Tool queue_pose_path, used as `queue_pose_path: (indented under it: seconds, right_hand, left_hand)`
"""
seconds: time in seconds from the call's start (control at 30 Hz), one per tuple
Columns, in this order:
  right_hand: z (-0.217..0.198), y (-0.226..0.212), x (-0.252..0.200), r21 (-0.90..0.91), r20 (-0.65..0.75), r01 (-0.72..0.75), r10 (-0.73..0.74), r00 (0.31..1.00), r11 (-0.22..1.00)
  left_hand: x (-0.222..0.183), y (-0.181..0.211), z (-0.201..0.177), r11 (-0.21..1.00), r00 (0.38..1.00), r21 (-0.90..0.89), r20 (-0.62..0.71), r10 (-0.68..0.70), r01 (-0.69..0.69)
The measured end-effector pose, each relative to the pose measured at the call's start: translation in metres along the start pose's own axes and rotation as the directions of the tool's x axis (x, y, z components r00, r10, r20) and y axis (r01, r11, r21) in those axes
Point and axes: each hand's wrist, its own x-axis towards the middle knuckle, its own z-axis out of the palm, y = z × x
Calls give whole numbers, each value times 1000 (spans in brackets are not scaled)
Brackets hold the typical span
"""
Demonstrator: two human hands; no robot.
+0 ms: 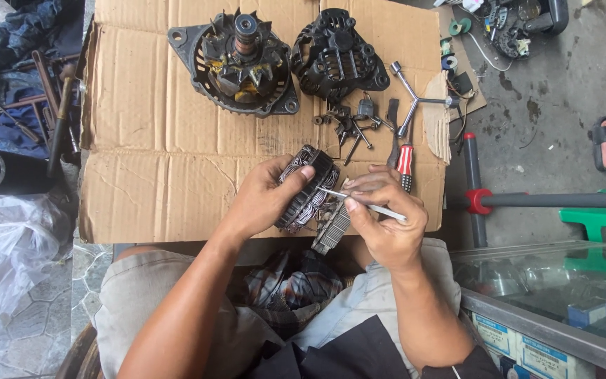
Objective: Cleaning the internal components of a stator coil assembly using a small metal pick to remove debris or corrosion.
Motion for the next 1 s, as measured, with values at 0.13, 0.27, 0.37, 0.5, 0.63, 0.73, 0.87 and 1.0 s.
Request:
queue_pose_path:
  seconds: [0.13, 0.27, 0.37, 0.5, 0.63, 0.73, 0.87, 1.0]
  right_hand:
    - [0, 3, -3, -23, -37, -2, 1, 999, 1000]
    - [3, 10, -9, 18, -33, -19, 20, 999, 1000]
    - [0, 20, -18, 6, -53, -33, 33, 998, 999]
    - [4, 12, -11, -3, -41, -11, 11, 999, 1000]
    - [-1, 13, -6, -44, -60, -31, 29, 998, 999]
    - [1, 11, -4, -22, -45, 30, -31, 999, 999]
    - [-1, 20, -8, -2, -61, 1, -1, 998, 1000]
    - [5, 6, 0, 51, -28, -17, 18, 999, 999]
  left_hand:
    - [4, -9, 2, 1000, 1000, -8, 7, -7, 7]
    - [6, -14, -1, 1000, 1000, 0, -3, -3, 3]
    - [4, -12, 1, 1000, 1000, -3, -8, 2, -2]
    - [4, -8, 2, 1000, 1000, -5, -5, 4, -4]
    - [4, -6, 0, 1000, 1000, 11, -14, 2, -2]
    - [3, -7, 0, 1000, 1000, 27, -14, -11, 11]
    - [3, -6, -2, 998, 999, 62, -17, -28, 29]
    - [1, 0, -3, 991, 995, 105, -50, -83, 88]
